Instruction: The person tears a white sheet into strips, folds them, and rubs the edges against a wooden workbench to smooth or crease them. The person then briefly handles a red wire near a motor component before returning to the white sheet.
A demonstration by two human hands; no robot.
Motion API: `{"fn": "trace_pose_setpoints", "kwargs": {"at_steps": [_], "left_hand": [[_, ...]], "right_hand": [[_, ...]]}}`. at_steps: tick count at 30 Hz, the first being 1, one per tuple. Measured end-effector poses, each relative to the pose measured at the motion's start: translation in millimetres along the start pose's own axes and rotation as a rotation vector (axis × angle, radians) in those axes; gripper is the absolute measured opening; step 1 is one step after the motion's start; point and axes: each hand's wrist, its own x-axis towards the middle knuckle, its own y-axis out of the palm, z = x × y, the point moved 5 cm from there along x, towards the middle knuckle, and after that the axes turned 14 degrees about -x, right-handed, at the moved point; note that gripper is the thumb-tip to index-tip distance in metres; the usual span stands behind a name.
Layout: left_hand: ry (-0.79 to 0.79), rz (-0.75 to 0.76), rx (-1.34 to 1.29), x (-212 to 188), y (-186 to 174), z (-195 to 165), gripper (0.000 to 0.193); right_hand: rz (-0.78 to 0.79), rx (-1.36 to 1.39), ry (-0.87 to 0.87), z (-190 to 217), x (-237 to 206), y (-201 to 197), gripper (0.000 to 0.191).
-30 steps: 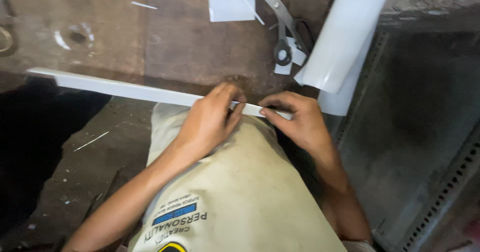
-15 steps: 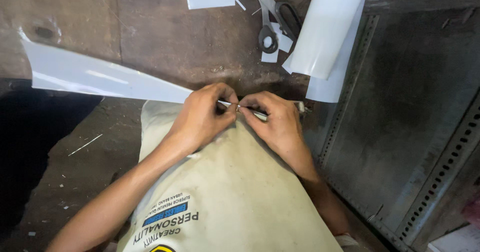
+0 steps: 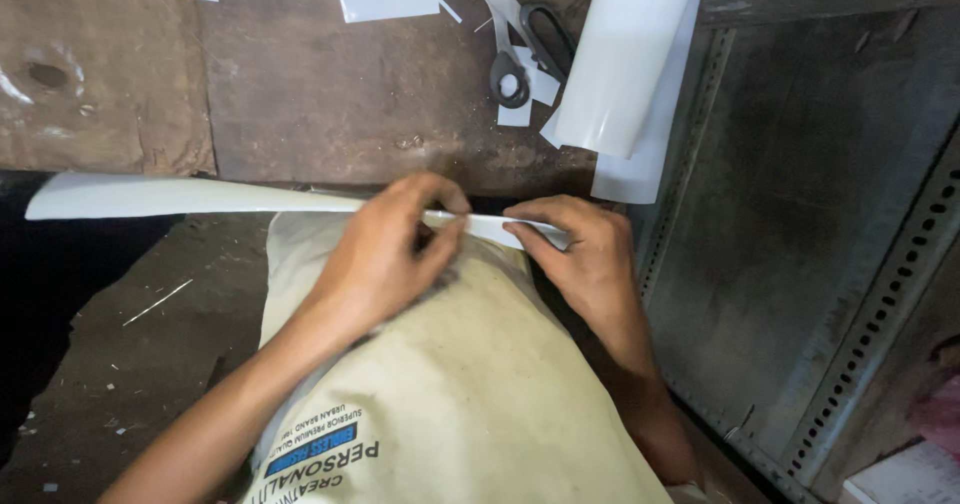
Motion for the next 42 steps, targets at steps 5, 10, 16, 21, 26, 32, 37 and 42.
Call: {"fn": "trace_pose_setpoints", "kwargs": {"at_steps": [5, 10, 16, 21, 26, 32, 37, 42], "left_hand": [[0.091, 0.06, -0.004, 0.4, 14.4, -7.8, 0.017], [0.077, -0.029, 0.068, -2.0, 3.4, -26.4, 0.017], [0.115, -0.084, 0.187, -2.3, -4.8, -71.4, 0.018], [0.227, -0.043, 0.254, 0.5, -3.3, -96.0, 0.02], [0.391, 0.01, 0.194, 14.0, 5.2, -87.3, 0.021], [0.38, 0.106, 0.182, 32.0, 30.9, -40.3, 0.019], [0.37, 0.07, 0.277, 37.1, 15.5, -24.9, 0.018], [0.298, 0.051, 0.485, 44.2, -26.4, -11.9, 0.026]], "right_hand": [[0.008, 0.011, -0.046, 7.4, -6.9, -0.4, 0.019], [0.079, 0.223, 0.193, -21.6, -14.9, -13.1, 0.022], [-0.087, 0.496, 0.185, -35.2, -31.6, -30.8, 0.018], [-0.218, 0.576, 0.19, -35.4, -35.3, -27.3, 0.017], [-0.262, 0.629, 0.379, -48.4, -31.2, -6.4, 0.014], [-0.24, 0.628, 0.409, -59.5, -21.2, 36.8, 0.015], [-0.237, 0.493, 0.438, -70.5, -20.9, 49.8, 0.016], [-0.152, 0.368, 0.516, -70.4, -16.6, 58.5, 0.017]]}}
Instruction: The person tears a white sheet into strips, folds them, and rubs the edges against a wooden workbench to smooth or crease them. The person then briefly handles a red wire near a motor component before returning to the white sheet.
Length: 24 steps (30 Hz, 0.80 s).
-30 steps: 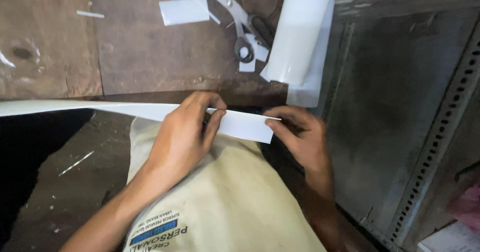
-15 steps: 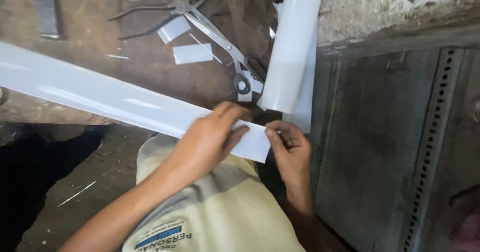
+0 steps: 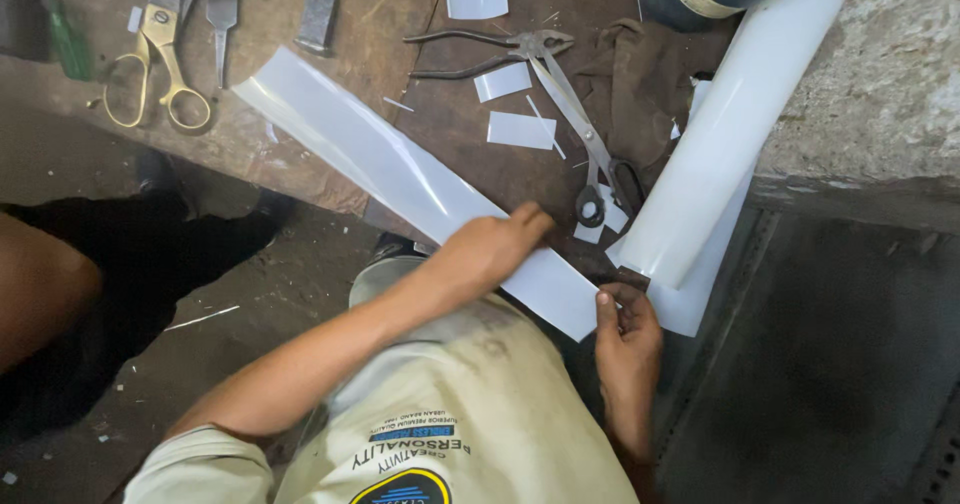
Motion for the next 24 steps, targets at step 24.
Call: {"fn": "trace_pose_setpoints", "kwargs": {"at_steps": [24], "left_hand": [[0.226, 0.048, -0.121, 2.2, -17.9, -98.7, 0.032]], "right_hand": [[-0.405, 0.175, -0.244, 62.4, -45.2, -106.4, 0.031]]}}
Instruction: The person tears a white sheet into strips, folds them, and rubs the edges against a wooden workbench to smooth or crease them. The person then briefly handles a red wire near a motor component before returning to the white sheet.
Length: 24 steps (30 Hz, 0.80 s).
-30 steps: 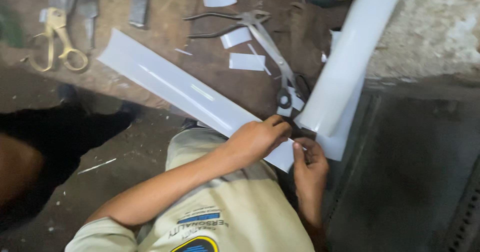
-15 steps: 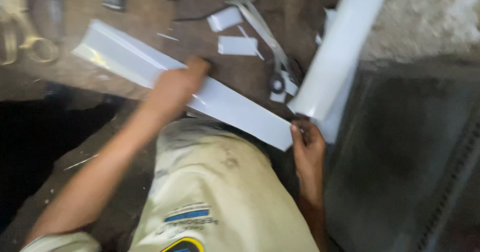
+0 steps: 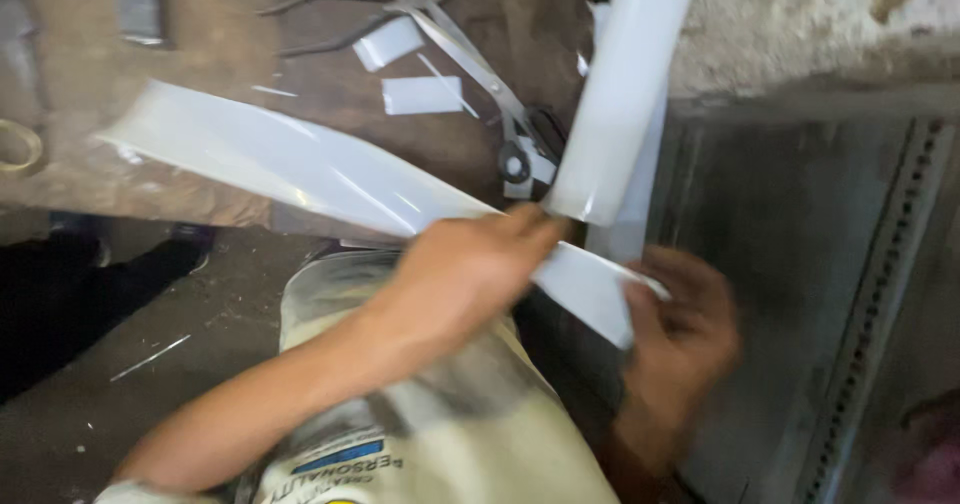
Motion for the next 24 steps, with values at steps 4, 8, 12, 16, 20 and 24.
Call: {"fn": "trace_pose_setpoints", "kwargs": {"at_steps": [4, 8, 12, 16, 20, 24], "left_hand": [[0.112, -0.154, -0.162, 14.6, -17.4, -46.7, 0.039], [0.316, -0.254, -0.53, 49.7, -55.7, -103.5, 0.031], [0.379, -0.317, -0.875, 54.6, -85.6, -121.4, 0.029], [0.489, -0.489, -1.173, 39.3, -111.6, -107.7, 0.027], [0.509, -0.751, -0.952, 4.7, -134.0, -93.8, 0.033], [0.011, -1.12, -0.418, -119.0, -131.2, -33.0, 0.059]], "right_hand": [[-0.046, 0.148, -0.314, 58.9, 31.6, -17.0, 0.032], [0.24, 0.44, -0.494, 92.2, 88.4, 55.0, 0.034], [0.576, 0.677, -0.59, 142.4, 123.7, 98.8, 0.037], [0.826, 0.741, -0.672, 185.0, 123.9, 138.7, 0.04], [1.006, 0.586, -0.827, 212.4, 111.5, 154.1, 0.043], [0.864, 0.061, -1.093, 229.9, 107.3, 163.9, 0.05]]}}
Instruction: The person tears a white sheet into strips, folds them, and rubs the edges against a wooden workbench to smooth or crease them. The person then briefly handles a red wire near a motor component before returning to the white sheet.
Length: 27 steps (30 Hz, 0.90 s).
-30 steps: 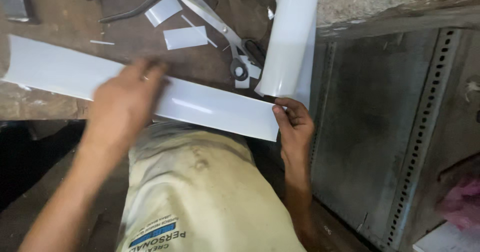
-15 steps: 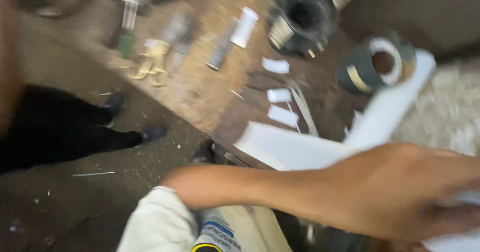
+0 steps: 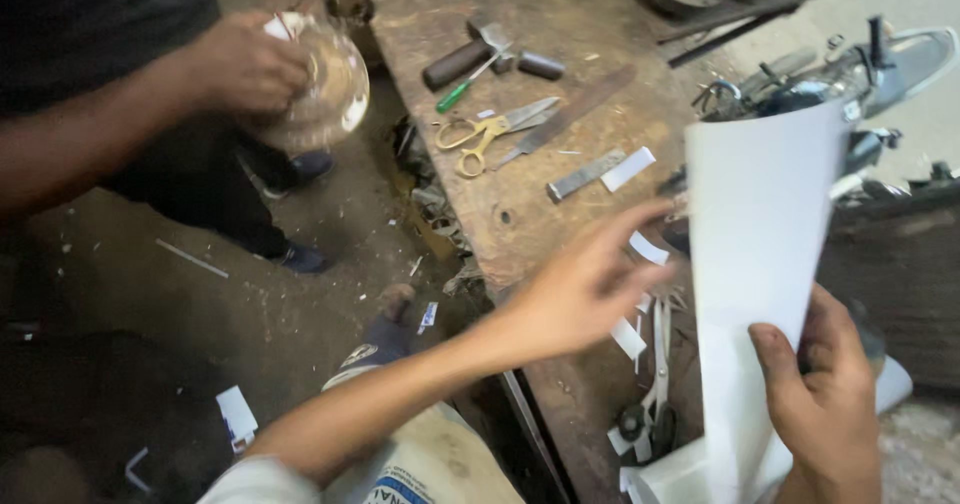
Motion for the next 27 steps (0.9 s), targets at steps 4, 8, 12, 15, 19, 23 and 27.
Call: {"fn": "trace_pose_setpoints", "kwargs": {"at_steps": [4, 8, 12, 15, 19, 23, 27], "left_hand": [[-0.187, 0.005, 0.318, -107.0, -105.8, 54.0, 0.03], [-0.458, -0.022, 0.361, -179.8, -148.9, 81.2, 0.024], [-0.639, -0.163, 0.335, -192.4, -190.4, 68.8, 0.031], [-0.426, -0.327, 0.215, -161.9, -211.9, 55.1, 0.04], [0.056, -0.58, 0.172, -89.6, -229.0, 44.9, 0.057], [0.203, -0.854, 0.233, -21.9, -264.0, 42.9, 0.069], [0.406, -0.944, 0.477, 20.8, -289.9, 21.9, 0.073]], "right_hand": [[0.22, -0.322, 0.216, -45.0, 26.7, 74.5, 0.049], [0.237, -0.451, 0.166, -78.0, 35.0, 157.0, 0.041], [0.215, -0.81, 0.139, -66.5, 39.5, 198.4, 0.036], [0.078, -1.028, 0.027, -40.8, 38.1, 210.3, 0.036], [-0.098, -1.085, -0.052, -14.8, 40.8, 223.7, 0.036], [-0.205, -0.943, -0.048, -6.8, 41.1, 226.0, 0.027], [-0.242, -0.707, -0.151, 8.0, 46.7, 235.9, 0.026]]}}
